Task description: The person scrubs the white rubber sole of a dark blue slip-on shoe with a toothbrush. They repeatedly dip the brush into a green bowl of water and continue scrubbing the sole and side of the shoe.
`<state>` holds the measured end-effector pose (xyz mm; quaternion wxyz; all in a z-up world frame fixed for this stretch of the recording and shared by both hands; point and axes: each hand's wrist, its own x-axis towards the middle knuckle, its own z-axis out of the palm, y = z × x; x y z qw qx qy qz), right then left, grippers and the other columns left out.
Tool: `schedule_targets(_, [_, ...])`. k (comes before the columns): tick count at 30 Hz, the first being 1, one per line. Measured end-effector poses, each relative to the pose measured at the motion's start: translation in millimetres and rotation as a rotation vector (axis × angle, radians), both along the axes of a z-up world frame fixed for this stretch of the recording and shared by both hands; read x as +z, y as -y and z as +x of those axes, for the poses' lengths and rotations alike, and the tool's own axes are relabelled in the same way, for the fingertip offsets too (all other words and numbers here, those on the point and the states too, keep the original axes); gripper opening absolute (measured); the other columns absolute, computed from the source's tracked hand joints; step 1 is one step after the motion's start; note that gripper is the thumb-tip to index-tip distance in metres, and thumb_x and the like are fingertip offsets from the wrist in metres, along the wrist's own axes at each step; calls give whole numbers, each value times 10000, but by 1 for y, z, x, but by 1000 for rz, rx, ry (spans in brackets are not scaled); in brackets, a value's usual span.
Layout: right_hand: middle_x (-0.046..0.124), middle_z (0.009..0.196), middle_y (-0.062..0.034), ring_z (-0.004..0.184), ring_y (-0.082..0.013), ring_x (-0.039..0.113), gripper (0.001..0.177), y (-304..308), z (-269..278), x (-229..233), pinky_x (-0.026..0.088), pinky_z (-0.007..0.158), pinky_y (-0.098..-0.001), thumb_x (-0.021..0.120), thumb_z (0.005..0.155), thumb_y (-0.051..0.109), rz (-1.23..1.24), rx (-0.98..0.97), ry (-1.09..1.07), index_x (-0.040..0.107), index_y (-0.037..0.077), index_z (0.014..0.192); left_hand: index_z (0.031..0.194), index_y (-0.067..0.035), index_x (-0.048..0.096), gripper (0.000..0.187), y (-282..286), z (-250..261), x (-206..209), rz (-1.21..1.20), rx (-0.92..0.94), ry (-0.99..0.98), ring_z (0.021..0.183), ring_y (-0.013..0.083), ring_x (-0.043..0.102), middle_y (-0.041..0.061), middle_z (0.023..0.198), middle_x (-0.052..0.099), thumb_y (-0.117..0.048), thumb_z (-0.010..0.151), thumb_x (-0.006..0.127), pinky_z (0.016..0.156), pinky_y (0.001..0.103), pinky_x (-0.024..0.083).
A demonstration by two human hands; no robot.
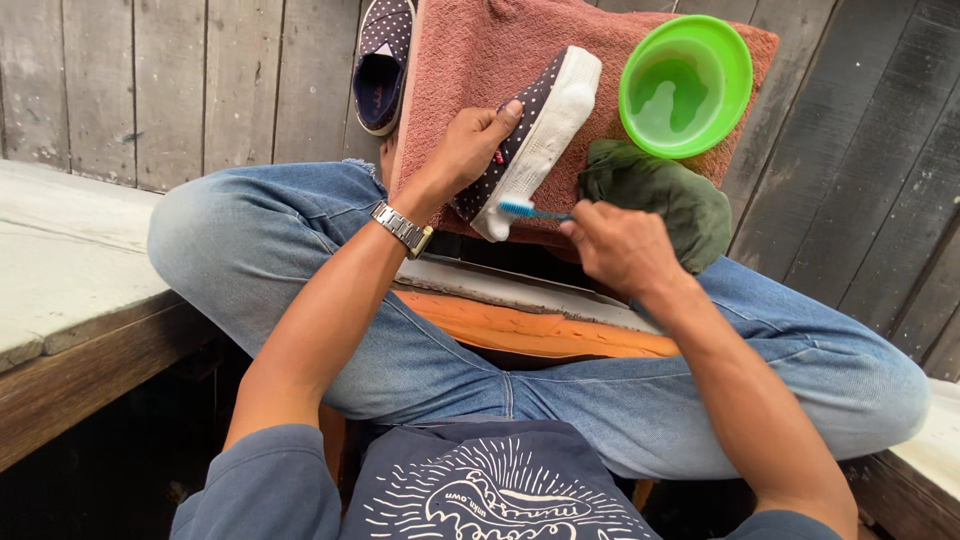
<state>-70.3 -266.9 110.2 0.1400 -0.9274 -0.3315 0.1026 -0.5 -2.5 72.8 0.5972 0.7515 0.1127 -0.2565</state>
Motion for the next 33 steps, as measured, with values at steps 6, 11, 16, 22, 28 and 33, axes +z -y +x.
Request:
schedule_targets(6, [653,810,-72,592,-388,632,303,3,3,-1,442,395,-547,534,1098,379,-9,-173,87,498,131,928,607,-243,292,566,1,-1,-3,-15,2,64,513,59,323,-92,569,377,-589,1000,506,518,257,218])
schedule_targets(11, [689,814,-92,607,-403,663,271,-3,0,7,411,360,-549,605,1045,364,-41,-10,10,532,130,928,603,-253,377,542,0,-1,7,-2,-6,6,517,62,367,-86,584,461,-634,973,482,516,249,241])
schedule_targets(16, [662,820,-75,617,-424,632,295,7,9,-1,415,392,-564,544,1091,368,13,-166,78,500,125,930,604,-251,352,547,0,1,-1,-22,-8,11,500,61,344,-95,564,417,-621,985,483,499,243,237])
schedule_targets(22, [562,695,-63,553,-394,652,295,-3,-2,-10,536,509,-532,466,1069,454,58,-101,177,530,199,934,639,-152,626,533,-3,0,-28,14,74,76,597,158,589,13,553,603,-537,1004,581,615,292,468])
schedule_targets(28, [546,705,-49,554,-370,653,302,-4,-12,-15,540,498,-504,457,1089,461,36,-129,153,536,203,952,643,-153,640,546,-1,1,-60,-12,67,48,572,138,610,25,549,617,-575,986,592,577,259,498])
schedule_targets(33, [540,673,-45,552,-356,656,284,-3,-9,-15,543,511,-491,479,1065,437,23,-69,245,532,219,890,623,-168,628,550,-1,-1,-51,-27,72,74,552,118,609,11,530,615,-582,982,590,546,267,502])
